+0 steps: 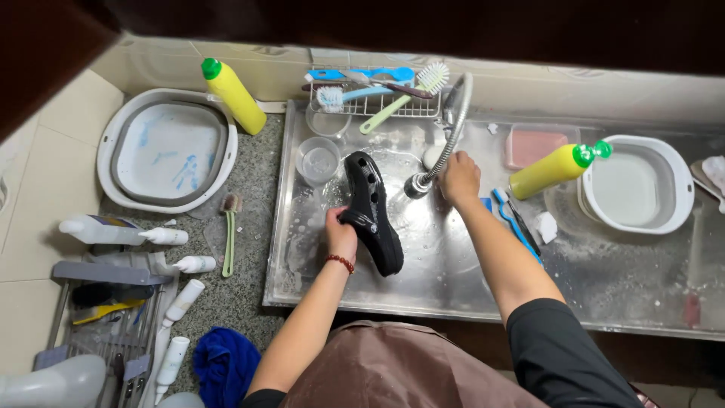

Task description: The person rinses a black clog-style shoe under a faucet, applies liquid soap to a brush, and scrubs the shoe's sole and upper surfaces. They rinse the shoe again and continue scrubbing with a different brush, then rinse once more.

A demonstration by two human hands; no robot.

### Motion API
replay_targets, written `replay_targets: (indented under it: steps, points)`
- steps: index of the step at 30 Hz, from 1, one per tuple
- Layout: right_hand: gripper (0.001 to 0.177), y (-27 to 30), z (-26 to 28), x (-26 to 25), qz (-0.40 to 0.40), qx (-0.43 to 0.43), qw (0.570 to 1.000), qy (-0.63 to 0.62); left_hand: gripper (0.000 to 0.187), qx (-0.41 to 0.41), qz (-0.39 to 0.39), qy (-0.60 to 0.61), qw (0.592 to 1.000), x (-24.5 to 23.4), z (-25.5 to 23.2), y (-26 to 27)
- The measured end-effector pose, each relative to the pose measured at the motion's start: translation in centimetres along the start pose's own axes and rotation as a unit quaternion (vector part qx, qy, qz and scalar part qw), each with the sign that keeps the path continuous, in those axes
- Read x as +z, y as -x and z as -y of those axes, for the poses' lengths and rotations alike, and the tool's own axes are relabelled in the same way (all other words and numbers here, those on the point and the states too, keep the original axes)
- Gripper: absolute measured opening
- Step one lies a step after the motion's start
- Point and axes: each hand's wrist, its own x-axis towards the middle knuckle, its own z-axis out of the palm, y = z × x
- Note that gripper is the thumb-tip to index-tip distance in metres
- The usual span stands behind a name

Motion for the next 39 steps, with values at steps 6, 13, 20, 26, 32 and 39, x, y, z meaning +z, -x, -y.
replay_targets:
  steps: [6,13,20,26,32,39]
  points:
    - [0.039,6.6,2.3,2.6,-0.05,-0.011,0.995,-0.088,0.04,0.292,-0.063,-0.099,0.949,-4.5,-2.6,2.2]
    - [0.048,11.5,5.5,4.4,-0.003,0.029,0.967,-0.253,0.041,0.366,-0.063,-0.047,0.927,-6.0,-3.1,1.3]
    - [0.035,11.3,2.1,11.6,0.22,0.249,0.411,-0.849,0.037,0.309,-0.072,-0.049,0.947,-7.7,-3.2,1.6]
    - [0.037,10.4,3.7,9.0,0.167,0.271,0.507,-0.801,0.033,0.273,-0.084,-0.068,0.956,-7.9,-3.2,1.6]
    - [0.043,9.8,7.4,4.5,0.094,0.317,0.728,-0.601,0.031,0.269,-0.065,-0.05,0.96,-7.8,-2.6,0.9]
    - [0.073,8.1,6.6,8.3,0.032,-0.056,0.949,-0.309,0.026,0.252,-0.053,-0.047,0.965,-7.8,-3.2,1.1]
